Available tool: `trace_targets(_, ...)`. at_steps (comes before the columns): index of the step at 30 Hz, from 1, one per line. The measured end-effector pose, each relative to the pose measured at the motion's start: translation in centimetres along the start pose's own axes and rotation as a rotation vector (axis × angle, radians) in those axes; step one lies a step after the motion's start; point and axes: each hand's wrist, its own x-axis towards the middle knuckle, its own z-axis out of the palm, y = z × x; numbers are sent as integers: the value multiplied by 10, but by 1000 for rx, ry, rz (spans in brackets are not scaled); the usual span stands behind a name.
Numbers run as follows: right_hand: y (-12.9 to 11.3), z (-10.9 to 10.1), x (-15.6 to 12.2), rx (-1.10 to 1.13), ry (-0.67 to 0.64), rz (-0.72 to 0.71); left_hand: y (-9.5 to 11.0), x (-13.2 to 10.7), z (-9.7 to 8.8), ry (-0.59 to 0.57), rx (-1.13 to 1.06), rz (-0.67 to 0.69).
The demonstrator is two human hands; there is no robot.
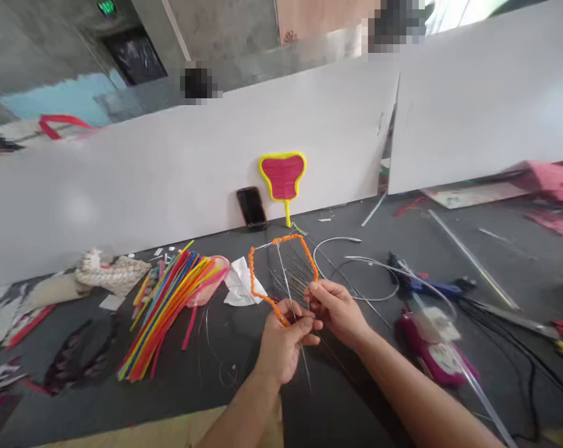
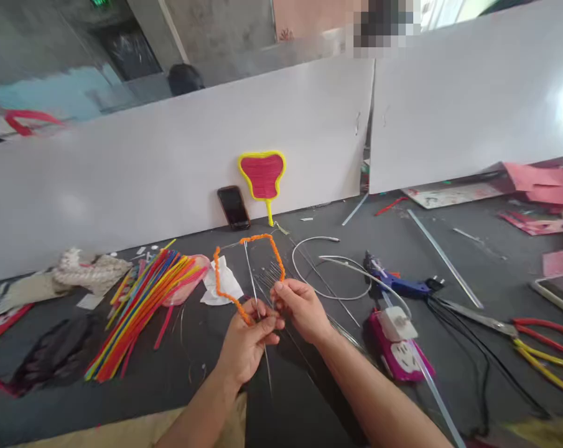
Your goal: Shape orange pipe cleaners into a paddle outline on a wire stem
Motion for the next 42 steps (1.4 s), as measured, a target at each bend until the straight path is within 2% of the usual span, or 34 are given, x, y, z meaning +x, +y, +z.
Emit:
trace_targets(4, 0, -5, 2, -44, 9, 75, 1, 3, -2, 28, 1, 26)
trace_targets(8, -1, -6, 2, -138, 46, 38, -3, 4, -4, 48, 18, 35)
trace_targets(11, -3, -5, 1, -122, 20, 43, -5, 4, -5, 41, 6, 23)
trace_targets(15, -1, -4, 1, 6, -6, 81, -4, 4, -6, 9, -82, -40)
trace_targets(19, 5, -2, 1, 100, -26, 66, -4, 5, -9, -36, -205, -165)
trace_targets(21, 7, -2, 1, 111, -57, 63, -4, 6, -11, -56, -213, -184)
trace_targets(25, 7, -5, 4, 63, -111, 111, -4, 5, -13, -43, -133, -100)
trace_targets(29, 4, -8, 6, 45, -30, 105, -4, 5, -14, -6, -69, -43)
trace_targets(32, 4, -8, 5, 33, -28, 97, -7, 5, -13, 13, -34, -15)
trace_targets(42, 8, -6, 4, 88, -158, 100, -6, 6, -13, -7, -70, -56)
